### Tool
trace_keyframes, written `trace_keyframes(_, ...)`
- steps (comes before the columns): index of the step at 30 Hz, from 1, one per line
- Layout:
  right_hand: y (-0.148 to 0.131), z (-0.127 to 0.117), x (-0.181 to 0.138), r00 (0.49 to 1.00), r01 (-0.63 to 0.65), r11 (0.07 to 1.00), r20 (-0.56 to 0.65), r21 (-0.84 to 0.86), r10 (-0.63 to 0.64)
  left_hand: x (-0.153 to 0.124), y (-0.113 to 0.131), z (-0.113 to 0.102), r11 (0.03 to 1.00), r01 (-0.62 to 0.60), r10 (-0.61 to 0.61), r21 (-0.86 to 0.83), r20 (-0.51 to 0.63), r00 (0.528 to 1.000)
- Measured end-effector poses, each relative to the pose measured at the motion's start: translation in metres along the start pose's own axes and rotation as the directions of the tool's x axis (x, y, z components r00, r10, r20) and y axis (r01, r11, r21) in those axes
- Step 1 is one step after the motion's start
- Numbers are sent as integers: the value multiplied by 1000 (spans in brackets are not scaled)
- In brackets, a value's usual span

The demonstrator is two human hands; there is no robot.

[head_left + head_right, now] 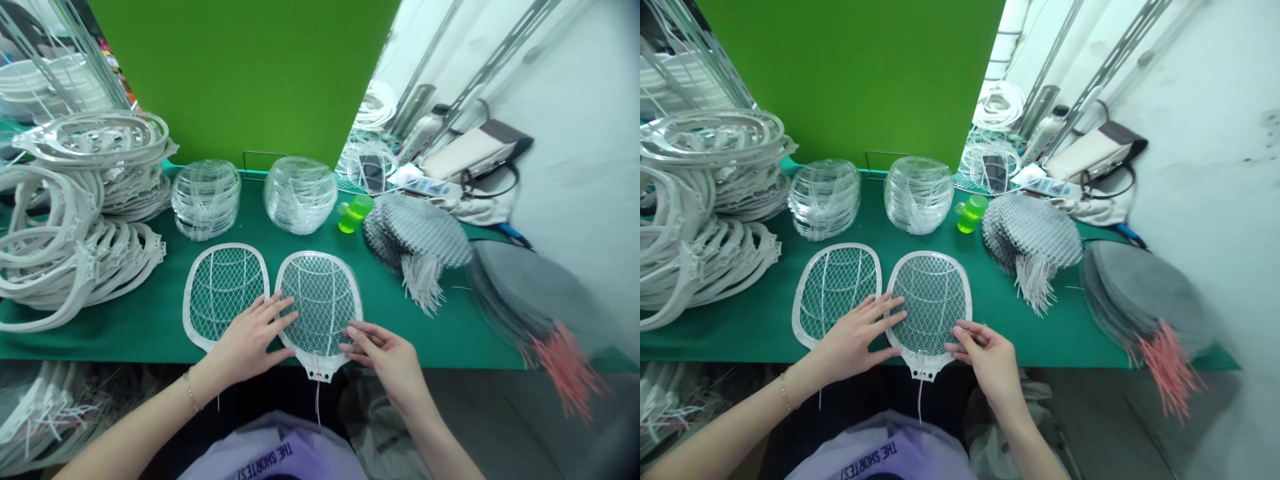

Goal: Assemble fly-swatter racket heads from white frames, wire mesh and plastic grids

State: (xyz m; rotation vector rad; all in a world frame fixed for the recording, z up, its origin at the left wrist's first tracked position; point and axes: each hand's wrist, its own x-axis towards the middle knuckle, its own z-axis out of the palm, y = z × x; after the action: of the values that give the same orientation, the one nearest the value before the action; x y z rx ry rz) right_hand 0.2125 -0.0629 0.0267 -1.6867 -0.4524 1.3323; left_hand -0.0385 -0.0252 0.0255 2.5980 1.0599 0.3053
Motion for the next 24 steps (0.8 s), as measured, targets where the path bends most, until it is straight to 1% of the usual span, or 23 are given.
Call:
trace_keyframes(11, -4, 0, 0, 1000, -13, 1000, 8, -20, 13, 0, 1, 1, 1000, 0, -1, 28, 37, 999)
trace_keyframes(15, -3, 0, 0, 1000, -11, 1000, 14, 11, 11, -1, 1, 1, 999, 12, -12, 30, 12, 1000)
trace_keyframes(19, 1, -1, 0, 999, 41, 998, -7, 57, -41, -2, 0, 2, 999, 27, -26, 38, -26, 999)
trace_keyframes(22, 3, -1, 0, 998, 59, 998, -7, 20, -59, -1, -1, 2, 998, 33, -31, 53, -44, 999)
trace_keyframes(24, 3, -1, 1, 998, 69, 997, 9, -29, -69, -1, -1, 2, 998, 28, -26, 62, -28, 999)
